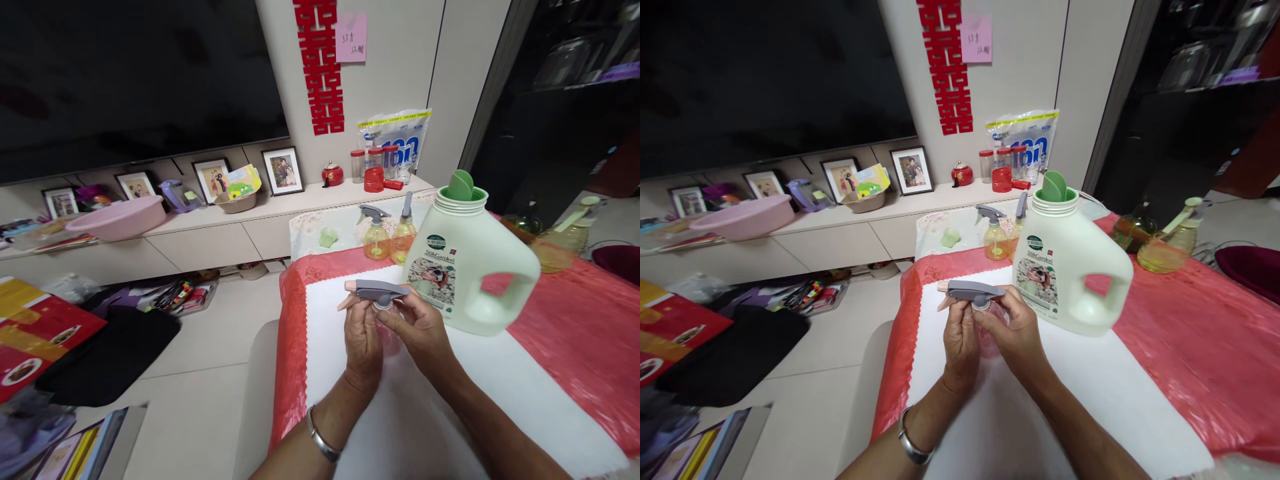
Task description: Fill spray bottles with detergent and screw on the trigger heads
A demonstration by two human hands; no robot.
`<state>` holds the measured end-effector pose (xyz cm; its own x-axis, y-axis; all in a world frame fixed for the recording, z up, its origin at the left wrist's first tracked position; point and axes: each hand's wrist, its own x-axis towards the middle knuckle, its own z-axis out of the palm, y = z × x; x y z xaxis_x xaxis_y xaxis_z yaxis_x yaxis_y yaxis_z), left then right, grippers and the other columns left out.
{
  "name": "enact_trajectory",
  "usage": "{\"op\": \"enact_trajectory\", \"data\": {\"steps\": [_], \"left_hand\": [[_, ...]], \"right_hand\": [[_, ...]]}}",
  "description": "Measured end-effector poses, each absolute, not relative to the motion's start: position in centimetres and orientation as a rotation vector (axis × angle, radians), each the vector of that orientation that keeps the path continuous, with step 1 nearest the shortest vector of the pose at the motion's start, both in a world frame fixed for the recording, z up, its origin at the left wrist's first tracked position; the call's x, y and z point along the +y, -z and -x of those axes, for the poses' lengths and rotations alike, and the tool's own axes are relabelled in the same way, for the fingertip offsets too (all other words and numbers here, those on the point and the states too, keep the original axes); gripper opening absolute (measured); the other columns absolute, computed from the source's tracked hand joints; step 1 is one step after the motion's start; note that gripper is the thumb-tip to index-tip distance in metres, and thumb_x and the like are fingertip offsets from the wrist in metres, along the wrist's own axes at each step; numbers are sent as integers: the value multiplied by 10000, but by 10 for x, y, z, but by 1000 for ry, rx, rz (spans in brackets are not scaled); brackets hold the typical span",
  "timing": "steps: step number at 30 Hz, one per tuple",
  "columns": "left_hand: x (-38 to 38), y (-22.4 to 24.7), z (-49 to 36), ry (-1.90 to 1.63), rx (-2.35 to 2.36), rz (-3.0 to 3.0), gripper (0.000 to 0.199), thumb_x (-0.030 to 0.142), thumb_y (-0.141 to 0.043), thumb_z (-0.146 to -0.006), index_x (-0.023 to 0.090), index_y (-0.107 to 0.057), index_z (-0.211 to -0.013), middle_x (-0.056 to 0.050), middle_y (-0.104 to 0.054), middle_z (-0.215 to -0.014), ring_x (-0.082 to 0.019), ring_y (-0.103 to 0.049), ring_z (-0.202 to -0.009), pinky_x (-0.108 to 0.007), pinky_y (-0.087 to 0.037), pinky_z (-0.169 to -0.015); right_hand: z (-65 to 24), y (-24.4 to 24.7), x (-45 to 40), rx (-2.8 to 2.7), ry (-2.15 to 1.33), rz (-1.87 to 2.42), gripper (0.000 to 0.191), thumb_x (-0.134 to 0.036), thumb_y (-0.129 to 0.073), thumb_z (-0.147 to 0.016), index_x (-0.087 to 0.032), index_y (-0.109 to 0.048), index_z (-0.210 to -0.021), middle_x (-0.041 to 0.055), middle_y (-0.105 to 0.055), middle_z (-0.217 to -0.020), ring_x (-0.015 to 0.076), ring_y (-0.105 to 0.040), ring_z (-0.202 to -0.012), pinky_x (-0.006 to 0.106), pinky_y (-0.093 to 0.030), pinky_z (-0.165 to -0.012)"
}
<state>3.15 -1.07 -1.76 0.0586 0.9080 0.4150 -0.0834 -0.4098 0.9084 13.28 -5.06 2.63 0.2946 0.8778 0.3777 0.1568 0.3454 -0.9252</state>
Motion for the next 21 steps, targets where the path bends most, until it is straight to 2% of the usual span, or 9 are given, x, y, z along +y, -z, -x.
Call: {"op": "enact_trajectory", "data": {"steps": [8, 16, 21], "left_hand": [[-11, 18, -32, -1502, 887, -1516, 348, 474, -438, -986, 218, -661, -1065, -88, -701, -1081, -224, -636, -1026, -375, -488, -946], [-12, 16, -32, -1441, 836, -1516, 381, 479, -405, -996, 239, -678, -1112, -88, -683, -1151, -235, -621, -1093, -383, -477, -987], [-13, 12, -31, -1427, 850, -1466, 359, 462, -416, -997, 225, -647, -1135, -90, -677, -1166, -228, -613, -1109, -379, -458, -1010]], "right_hand": [[-133, -29, -51, -1249, -635, 1134, 272, -428, -666, -906, -188, -692, -1030, 32, -588, -1081, 141, -548, -1056, 215, -433, -942], [-131, -28, -53, -1224, -555, 1174, 253, -426, -691, -886, -186, -705, -963, 40, -578, -1061, 152, -539, -1023, 230, -439, -913], [-131, -26, -53, -1275, -545, 1238, 262, -412, -641, -910, -203, -668, -1065, 29, -574, -1090, 151, -532, -1046, 248, -424, -938]]}}
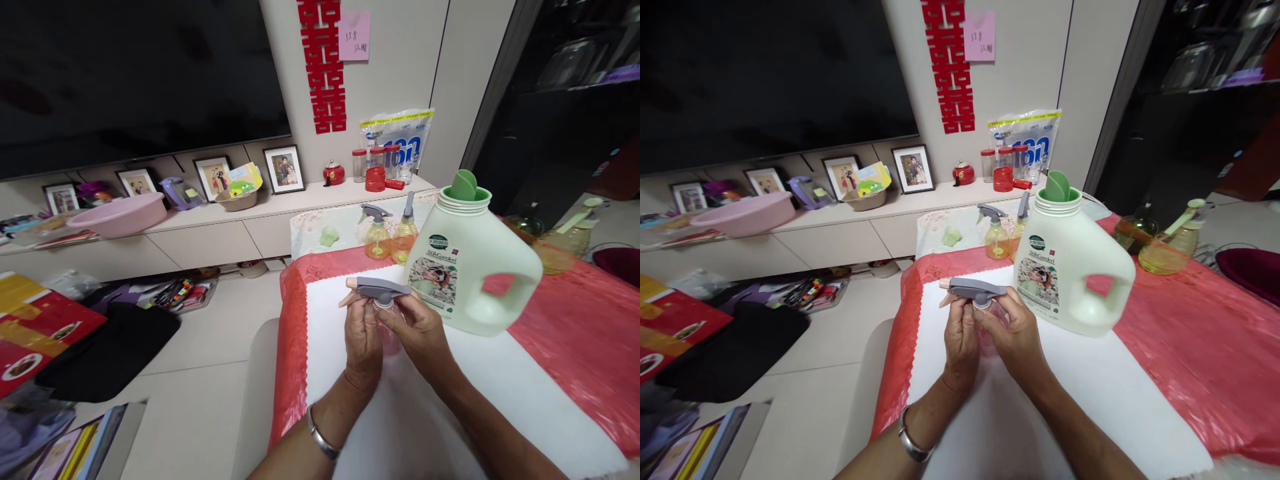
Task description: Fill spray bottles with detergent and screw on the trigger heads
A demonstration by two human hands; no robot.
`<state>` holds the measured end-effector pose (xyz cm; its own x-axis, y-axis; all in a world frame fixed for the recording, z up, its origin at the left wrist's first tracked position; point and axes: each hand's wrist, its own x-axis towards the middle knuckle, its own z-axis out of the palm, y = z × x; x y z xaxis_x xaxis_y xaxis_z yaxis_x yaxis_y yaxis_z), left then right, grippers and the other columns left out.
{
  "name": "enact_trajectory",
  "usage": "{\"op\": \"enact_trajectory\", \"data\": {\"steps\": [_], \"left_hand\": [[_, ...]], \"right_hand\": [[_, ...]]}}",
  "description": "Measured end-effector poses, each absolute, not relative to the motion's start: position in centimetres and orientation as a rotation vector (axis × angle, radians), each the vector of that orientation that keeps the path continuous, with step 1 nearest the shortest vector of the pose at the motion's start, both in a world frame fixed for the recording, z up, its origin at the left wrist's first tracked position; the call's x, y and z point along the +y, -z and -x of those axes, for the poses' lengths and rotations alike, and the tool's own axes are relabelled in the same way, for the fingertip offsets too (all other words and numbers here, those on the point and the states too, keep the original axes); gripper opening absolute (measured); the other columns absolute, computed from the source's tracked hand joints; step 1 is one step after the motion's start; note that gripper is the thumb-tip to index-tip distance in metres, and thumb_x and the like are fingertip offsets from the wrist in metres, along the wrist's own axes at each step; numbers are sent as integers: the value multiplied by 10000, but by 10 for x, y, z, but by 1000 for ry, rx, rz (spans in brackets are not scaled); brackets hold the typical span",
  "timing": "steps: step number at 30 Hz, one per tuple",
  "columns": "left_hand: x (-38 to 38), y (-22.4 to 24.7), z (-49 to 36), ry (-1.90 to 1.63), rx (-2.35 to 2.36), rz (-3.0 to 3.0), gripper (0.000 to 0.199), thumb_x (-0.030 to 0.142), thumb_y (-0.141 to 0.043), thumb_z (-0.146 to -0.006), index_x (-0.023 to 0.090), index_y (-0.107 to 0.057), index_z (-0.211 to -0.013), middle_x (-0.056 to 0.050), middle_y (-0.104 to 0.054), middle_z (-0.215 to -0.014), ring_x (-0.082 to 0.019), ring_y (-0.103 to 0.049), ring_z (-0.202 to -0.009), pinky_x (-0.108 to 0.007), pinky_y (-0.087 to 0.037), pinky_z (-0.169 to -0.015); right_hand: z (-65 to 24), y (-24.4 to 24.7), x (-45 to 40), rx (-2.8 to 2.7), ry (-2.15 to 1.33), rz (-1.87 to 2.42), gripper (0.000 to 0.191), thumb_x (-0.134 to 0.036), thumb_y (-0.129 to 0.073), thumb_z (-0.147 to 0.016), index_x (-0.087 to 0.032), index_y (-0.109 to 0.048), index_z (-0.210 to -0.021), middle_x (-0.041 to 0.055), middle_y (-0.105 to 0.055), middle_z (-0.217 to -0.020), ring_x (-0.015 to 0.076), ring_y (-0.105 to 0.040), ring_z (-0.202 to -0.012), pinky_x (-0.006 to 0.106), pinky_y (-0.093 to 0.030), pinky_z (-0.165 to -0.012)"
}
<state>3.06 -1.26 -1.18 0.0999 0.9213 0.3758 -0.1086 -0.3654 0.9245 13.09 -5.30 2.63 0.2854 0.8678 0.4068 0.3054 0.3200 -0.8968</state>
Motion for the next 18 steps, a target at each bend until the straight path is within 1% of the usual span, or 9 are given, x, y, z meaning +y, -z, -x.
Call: {"op": "enact_trajectory", "data": {"steps": [2, 4, 7, 9, 11, 13, 15, 18], "left_hand": [[-12, 8, -29, -1390, 833, -1408, 364, 449, -403, -1003, 220, -610, -1195, -93, -665, -1206, -225, -610, -1134, -377, -451, -1022], [-10, 6, -27, -1341, 840, -1349, 369, 439, -405, -1001, 208, -595, -1216, -99, -662, -1232, -226, -605, -1165, -378, -440, -1044], [-5, 5, -25, -1273, 922, -1296, 369, 433, -419, -985, 195, -636, -1165, -97, -679, -1233, -225, -612, -1177, -377, -433, -1063], [-2, 5, -24, -1234, 956, -1288, 371, 426, -417, -977, 191, -663, -1126, -94, -693, -1226, -226, -625, -1160, -384, -441, -1058], [0, 5, -24, -1224, 956, -1296, 369, 417, -419, -972, 187, -678, -1098, -91, -707, -1205, -229, -634, -1144, -391, -445, -1054], [0, 4, -24, -1227, 925, -1292, 368, 414, -423, -971, 185, -683, -1098, -87, -715, -1193, -228, -642, -1132, -387, -453, -1044], [-2, 1, -24, -1218, 866, -1267, 374, 423, -430, -972, 187, -680, -1118, -82, -714, -1207, -226, -644, -1136, -374, -465, -1031], [-3, -3, -22, -1192, 759, -1255, 386, 443, -462, -959, 180, -682, -1135, -87, -691, -1269, -239, -613, -1207, -374, -447, -1062]], "right_hand": [[-133, -28, -54, -1330, -569, 1287, 287, -400, -647, -884, -205, -653, -1095, 28, -571, -1108, 162, -528, -1045, 266, -418, -937], [-138, -31, -56, -1399, -616, 1334, 330, -391, -688, -823, -197, -648, -1087, 31, -572, -1104, 180, -528, -1034, 288, -422, -928], [-145, -33, -59, -1492, -700, 1391, 458, -373, -746, -740, -185, -613, -1136, 42, -573, -1131, 213, -533, -1050, 317, -444, -908], [-148, -34, -61, -1530, -737, 1419, 549, -352, -759, -724, -183, -566, -1209, 50, -567, -1169, 219, -539, -1065, 320, -463, -896], [-148, -32, -62, -1548, -744, 1435, 597, -335, -748, -734, -185, -517, -1263, 52, -557, -1200, 210, -543, -1075, 310, -476, -892], [-147, -30, -63, -1550, -715, 1453, 581, -323, -723, -753, -185, -496, -1269, 48, -558, -1187, 198, -550, -1051, 299, -479, -877], [-145, -28, -63, -1551, -661, 1476, 534, -325, -706, -763, -178, -500, -1232, 45, -567, -1136, 192, -553, -994, 293, -471, -839], [-146, -27, -65, -1571, -608, 1473, 497, -337, -691, -772, -184, -503, -1206, 34, -565, -1103, 184, -547, -962, 284, -458, -813]]}}
